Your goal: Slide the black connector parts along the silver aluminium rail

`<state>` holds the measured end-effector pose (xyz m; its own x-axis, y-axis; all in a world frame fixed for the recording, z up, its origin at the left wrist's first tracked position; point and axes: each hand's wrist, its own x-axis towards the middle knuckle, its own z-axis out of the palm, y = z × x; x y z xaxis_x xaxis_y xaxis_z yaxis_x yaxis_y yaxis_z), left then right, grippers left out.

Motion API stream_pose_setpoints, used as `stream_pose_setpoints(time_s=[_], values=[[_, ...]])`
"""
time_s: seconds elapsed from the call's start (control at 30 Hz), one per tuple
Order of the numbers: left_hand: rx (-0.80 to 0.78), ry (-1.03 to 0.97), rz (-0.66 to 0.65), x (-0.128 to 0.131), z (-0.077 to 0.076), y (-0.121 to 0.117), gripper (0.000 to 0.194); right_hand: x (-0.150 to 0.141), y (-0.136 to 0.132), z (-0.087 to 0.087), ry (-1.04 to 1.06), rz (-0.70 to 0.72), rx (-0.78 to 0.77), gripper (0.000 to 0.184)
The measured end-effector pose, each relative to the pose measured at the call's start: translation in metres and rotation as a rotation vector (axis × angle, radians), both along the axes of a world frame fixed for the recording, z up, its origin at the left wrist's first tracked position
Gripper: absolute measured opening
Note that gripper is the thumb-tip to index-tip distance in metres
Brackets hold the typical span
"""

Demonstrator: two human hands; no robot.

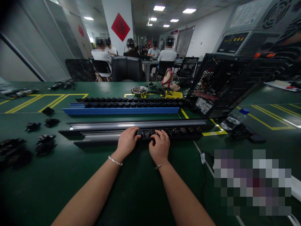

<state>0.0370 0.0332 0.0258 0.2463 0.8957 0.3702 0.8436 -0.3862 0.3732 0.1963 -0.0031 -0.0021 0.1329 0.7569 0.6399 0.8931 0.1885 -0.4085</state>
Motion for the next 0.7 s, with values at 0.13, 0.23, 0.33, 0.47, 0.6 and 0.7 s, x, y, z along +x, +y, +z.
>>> stream_pose_setpoints(time_s=[0.13, 0.23, 0.33, 0.47, 0.6, 0.7], values=[[-0.009, -0.004, 0.007, -0.004, 0.0, 0.0, 0.03, 0.0, 0.0, -0.001, -0.022, 0.001, -0.007, 0.02], [-0.005, 0.0, 0.006, -0.004, 0.0, 0.0, 0.03, 0.0, 0.0, -0.002, -0.032, 0.007, 0.002, 0.02], [-0.017, -0.005, 0.012, -0.004, 0.001, 0.0, 0.03, 0.001, 0.0, -0.003, -0.037, 0.008, 0.005, 0.019], [-0.062, -0.028, 0.021, -0.006, 0.003, 0.001, 0.03, 0.001, 0.0, -0.002, -0.057, -0.003, -0.003, 0.018], [-0.098, -0.051, 0.025, -0.009, 0.004, 0.002, 0.03, 0.001, 0.0, -0.002, -0.065, -0.005, -0.003, 0.018], [-0.104, -0.057, 0.015, -0.011, 0.005, 0.003, 0.03, 0.001, 0.0, -0.003, -0.061, 0.003, 0.003, 0.018]])
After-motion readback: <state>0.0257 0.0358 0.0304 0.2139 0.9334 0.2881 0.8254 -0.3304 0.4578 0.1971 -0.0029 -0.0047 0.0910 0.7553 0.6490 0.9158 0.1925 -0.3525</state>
